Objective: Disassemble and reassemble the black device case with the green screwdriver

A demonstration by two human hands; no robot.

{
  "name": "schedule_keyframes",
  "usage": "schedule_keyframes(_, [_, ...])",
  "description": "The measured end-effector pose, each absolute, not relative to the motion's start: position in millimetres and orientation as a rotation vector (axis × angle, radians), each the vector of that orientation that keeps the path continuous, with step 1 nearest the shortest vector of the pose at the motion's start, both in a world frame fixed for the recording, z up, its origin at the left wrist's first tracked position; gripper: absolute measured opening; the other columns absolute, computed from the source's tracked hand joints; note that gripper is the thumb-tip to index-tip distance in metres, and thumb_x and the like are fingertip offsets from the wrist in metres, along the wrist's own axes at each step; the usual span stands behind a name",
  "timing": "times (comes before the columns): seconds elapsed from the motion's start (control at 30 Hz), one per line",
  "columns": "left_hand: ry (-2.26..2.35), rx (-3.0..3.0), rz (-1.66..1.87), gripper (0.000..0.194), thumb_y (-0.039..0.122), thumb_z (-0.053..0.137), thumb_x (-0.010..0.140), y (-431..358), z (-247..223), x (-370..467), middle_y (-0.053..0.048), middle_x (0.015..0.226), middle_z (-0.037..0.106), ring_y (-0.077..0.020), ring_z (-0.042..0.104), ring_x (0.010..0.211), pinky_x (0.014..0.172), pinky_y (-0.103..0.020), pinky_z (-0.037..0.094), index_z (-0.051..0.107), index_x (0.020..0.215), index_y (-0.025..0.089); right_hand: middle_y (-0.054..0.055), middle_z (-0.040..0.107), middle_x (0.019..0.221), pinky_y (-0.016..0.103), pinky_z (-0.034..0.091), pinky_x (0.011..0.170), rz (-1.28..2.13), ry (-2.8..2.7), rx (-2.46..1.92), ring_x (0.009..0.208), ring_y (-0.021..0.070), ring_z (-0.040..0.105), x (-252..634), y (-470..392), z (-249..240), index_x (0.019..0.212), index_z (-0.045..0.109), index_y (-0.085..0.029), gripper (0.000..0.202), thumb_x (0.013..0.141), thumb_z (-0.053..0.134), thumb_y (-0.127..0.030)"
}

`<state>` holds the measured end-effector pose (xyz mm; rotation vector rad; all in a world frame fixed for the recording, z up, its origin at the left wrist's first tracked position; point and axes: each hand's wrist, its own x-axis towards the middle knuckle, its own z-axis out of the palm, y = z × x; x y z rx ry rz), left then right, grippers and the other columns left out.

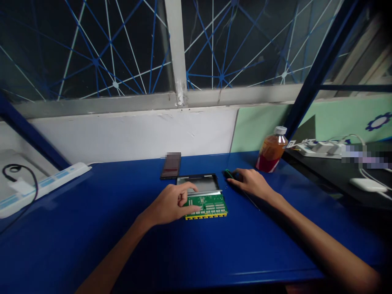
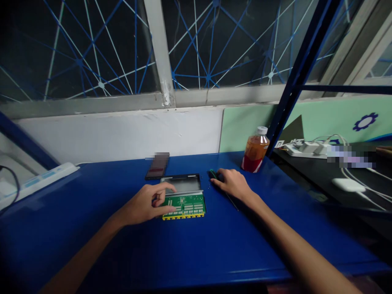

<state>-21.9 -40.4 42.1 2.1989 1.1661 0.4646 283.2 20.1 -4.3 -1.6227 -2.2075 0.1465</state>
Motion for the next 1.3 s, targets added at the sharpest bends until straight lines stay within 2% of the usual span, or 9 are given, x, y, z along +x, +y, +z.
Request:
schedule_keyframes(0.13, [1.149,2.205,0.496,0.044,0.05,0.062,0.078,-41,41,-19,0.007,0.054,0.036,-0.0093,0.034,0.049,0.05,-0.025,0.026,0.059,0.107,0.018,0.006,0.066,0.067,0.028,0.038,0.05,0.289,-2.149,-1.554,0.058,0.0189,0.059,286,21,1,0.079,0.067,-0.018,0.036,0.083,0.052,-0.051])
schedule_keyframes(0.3, [1.143,2.192,0.52,0.042,0.05,0.062,0.078,-41,39,-18,0.006,0.054,0.038,-0.0096,0.035,0.048,0.05,-0.026,0.027,0.059,0.107,0.018,0.002,0.061,0.057,0.028,0.042,0.044,0.576,-1.592,-1.371,0.046,0.0164,0.057,288,13,20,0.085,0.062,-0.015,0.036,0.078,0.06,-0.05])
schedule_keyframes(0.4, [1.154,2.189,0.51,0.042,0.049,0.062,0.078,-41,37,-18,0.006,0.054,0.039,-0.01,0.037,0.049,0.051,-0.027,0.028,0.059,0.107,0.019,-0.001,0.059,0.053,0.028,0.046,0.045,0.562,-1.406,-1.184,0.042,0.0147,0.057,285,7,27,0.083,0.055,-0.017,0.028,0.079,0.063,-0.044])
schedule_keyframes(0.6, [1.163,2.181,0.513,0.041,0.049,0.061,0.079,-40,37,-17,0.005,0.055,0.04,-0.011,0.038,0.05,0.051,-0.027,0.029,0.06,0.107,0.019,0.0,0.063,0.059,0.032,0.054,0.053,0.472,-1.467,-1.129,0.051,0.0179,0.064,276,0,24,0.086,0.051,-0.019,0.022,0.081,0.062,-0.038])
schedule_keyframes(0.77, [1.165,2.19,0.508,0.041,0.05,0.061,0.079,-40,38,-17,0.005,0.055,0.04,-0.011,0.039,0.05,0.052,-0.028,0.03,0.06,0.106,0.019,0.003,0.066,0.067,0.034,0.055,0.058,0.408,-1.53,-1.164,0.058,0.019,0.067,275,-1,21,0.093,0.053,-0.018,0.022,0.083,0.06,-0.037])
schedule_keyframes(0.97, [1.158,2.216,0.527,0.039,0.048,0.061,0.08,-41,35,-17,0.005,0.055,0.042,-0.0106,0.04,0.05,0.051,-0.026,0.03,0.061,0.106,0.019,0.004,0.068,0.068,0.035,0.056,0.062,0.366,-1.531,-1.162,0.061,0.0203,0.068,275,-1,20,0.093,0.054,-0.017,0.025,0.081,0.062,-0.038])
schedule_keyframes(1.17, [1.165,2.239,0.686,0.027,0.04,0.059,0.083,-40,33,-16,0.006,0.057,0.041,-0.009,0.037,0.049,0.048,-0.023,0.031,0.063,0.097,0.018,-0.001,0.066,0.057,0.034,0.056,0.053,0.564,-1.336,-1.001,0.051,0.0203,0.067,274,1,27,0.08,0.053,-0.022,0.024,0.075,0.07,-0.039])
schedule_keyframes(1.3, [1.185,2.284,0.889,0.02,0.033,0.061,0.082,-38,29,-11,0.003,0.062,0.051,-0.0094,0.041,0.052,0.05,-0.023,0.035,0.066,0.092,0.017,0.0,0.067,0.057,0.032,0.058,0.053,0.83,-1.18,-0.902,0.052,0.0199,0.068,264,-4,30,0.081,0.054,-0.02,0.023,0.076,0.07,-0.035])
